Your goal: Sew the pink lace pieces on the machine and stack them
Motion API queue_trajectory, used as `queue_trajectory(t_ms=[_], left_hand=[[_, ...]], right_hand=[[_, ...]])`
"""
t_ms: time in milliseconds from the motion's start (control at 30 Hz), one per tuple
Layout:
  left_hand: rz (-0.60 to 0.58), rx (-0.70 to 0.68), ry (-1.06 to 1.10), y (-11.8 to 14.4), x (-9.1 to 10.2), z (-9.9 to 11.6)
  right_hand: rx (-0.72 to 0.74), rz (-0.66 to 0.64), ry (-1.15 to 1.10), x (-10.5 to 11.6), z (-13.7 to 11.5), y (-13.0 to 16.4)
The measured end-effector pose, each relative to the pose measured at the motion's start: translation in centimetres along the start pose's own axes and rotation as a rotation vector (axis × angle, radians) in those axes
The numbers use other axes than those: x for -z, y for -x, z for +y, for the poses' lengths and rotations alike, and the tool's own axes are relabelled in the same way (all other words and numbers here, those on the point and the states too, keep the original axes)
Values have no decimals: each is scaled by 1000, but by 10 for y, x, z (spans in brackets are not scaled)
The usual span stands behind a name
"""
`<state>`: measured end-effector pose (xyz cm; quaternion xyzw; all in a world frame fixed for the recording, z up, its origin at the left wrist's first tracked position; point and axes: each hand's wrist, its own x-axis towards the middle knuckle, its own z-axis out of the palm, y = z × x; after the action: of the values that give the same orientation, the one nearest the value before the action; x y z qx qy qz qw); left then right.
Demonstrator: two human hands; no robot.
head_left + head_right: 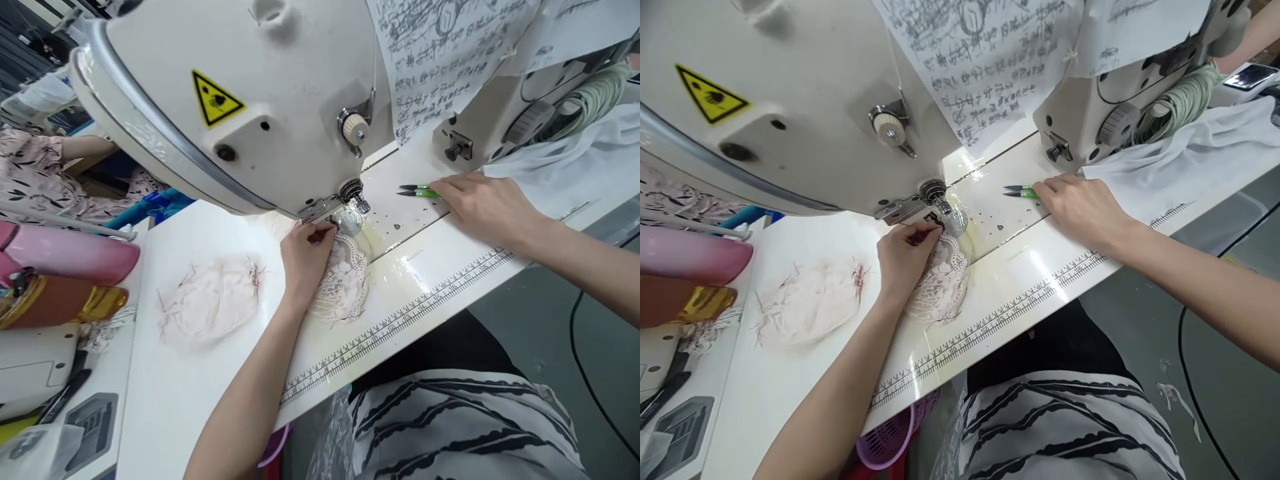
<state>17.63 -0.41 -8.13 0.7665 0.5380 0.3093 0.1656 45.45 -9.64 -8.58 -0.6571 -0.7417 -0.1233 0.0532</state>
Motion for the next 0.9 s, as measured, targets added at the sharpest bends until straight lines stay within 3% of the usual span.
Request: queue_trajectory(t_ms=[400, 700, 800, 900], left_hand=[[11, -39, 35, -1, 1, -6], [18, -71, 38, -1, 0, -8], [18, -78, 41, -1, 0, -9], [15, -79, 44, -1, 0, -10]], right_hand=[[91, -193, 217, 12, -7, -12], [75, -227, 194, 27, -15, -26], [42, -205, 63, 31, -22, -29], [33, -179, -353, 29, -36, -29]])
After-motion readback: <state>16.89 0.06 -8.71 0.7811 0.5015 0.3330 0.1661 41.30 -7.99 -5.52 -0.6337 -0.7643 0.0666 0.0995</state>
